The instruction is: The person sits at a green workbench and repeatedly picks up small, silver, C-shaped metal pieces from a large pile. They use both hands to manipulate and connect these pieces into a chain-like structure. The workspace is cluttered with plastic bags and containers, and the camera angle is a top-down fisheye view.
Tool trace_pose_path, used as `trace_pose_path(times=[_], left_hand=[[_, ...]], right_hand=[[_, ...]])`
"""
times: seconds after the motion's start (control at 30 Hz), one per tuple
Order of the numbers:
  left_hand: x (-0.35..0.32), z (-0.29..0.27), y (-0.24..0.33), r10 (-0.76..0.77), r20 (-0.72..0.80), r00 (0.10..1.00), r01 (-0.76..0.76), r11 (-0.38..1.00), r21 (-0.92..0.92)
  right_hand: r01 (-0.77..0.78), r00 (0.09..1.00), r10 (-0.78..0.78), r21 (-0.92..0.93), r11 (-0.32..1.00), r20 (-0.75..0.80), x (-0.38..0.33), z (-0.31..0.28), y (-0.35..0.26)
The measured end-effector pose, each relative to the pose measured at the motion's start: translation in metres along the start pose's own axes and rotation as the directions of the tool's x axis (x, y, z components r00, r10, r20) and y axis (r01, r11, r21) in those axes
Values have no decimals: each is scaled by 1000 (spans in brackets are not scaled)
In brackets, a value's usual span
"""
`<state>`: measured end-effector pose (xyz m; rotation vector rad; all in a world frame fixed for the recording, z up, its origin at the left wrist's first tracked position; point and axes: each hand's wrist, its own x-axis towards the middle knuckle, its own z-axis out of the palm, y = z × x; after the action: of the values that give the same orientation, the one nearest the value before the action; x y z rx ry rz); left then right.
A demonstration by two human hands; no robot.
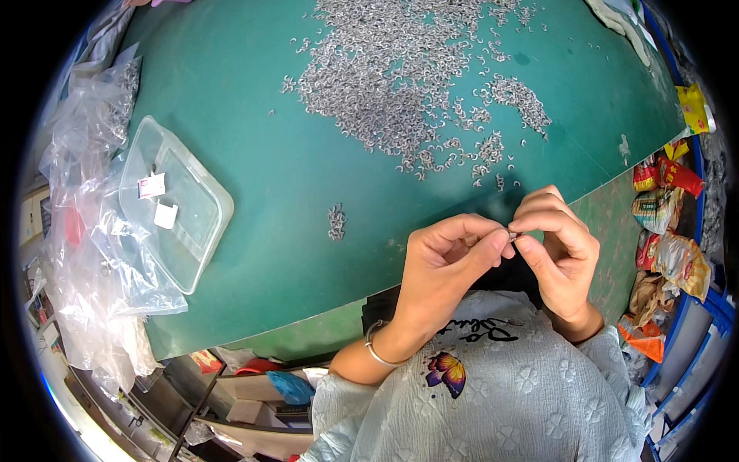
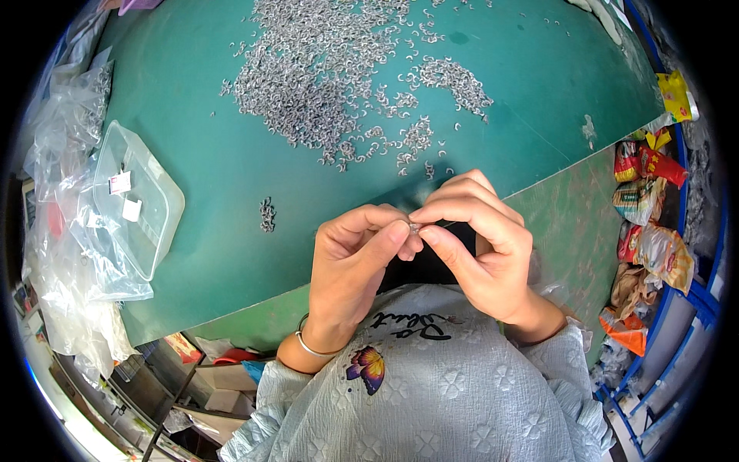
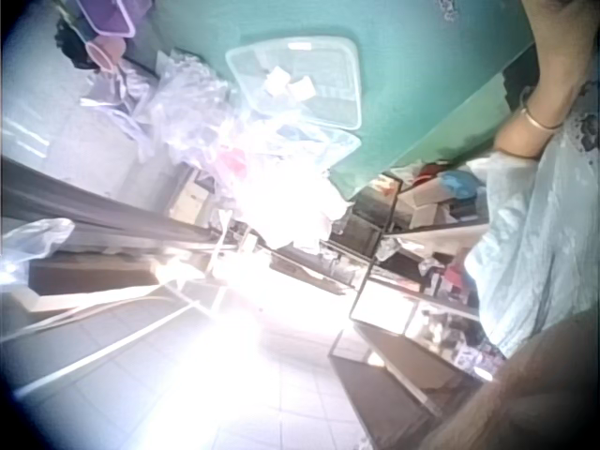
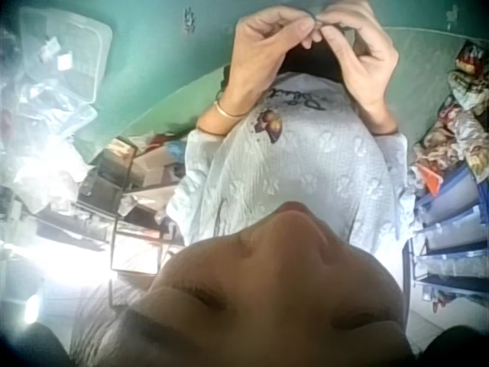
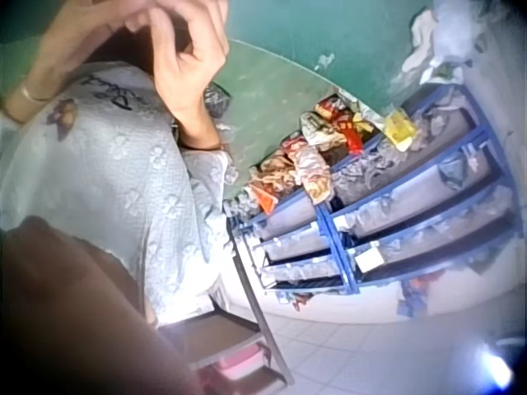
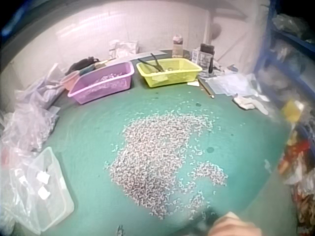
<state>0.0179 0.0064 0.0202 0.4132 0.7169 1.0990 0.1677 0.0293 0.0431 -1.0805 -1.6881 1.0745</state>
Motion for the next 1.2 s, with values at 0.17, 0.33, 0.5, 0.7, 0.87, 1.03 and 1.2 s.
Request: trace_pose_path(times=[0.17,0.33,0.5,0.7,0.87,1.03,1.2], left_hand=[[0,-1,0,1,6,1000,-1,1000,-5],[0,-1,-1,-6,-2,1000,6,1000,-9],[0,-1,-1,-5,0,1000,5,1000,-15],[1,1,-2,22,-18,1000,-22,1000,-3],[0,3,0,23,-24,999,-23,1000,1],[0,3,1,32,-19,999,-31,999,40],[-1,3,3,68,-6,998,-67,994,91]], right_hand=[[-6,1000,6,18,1000,-1,0,1,-1],[-4,1000,3,13,1000,6,0,0,1],[-13,1000,13,14,1000,6,1,0,-1],[15,1000,-15,-41,999,-1,1,0,-1],[107,994,-111,-177,978,-15,1,0,-1],[252,965,-261,-421,871,38,4,-1,-5],[323,938,-340,-539,778,72,4,-1,-4]])
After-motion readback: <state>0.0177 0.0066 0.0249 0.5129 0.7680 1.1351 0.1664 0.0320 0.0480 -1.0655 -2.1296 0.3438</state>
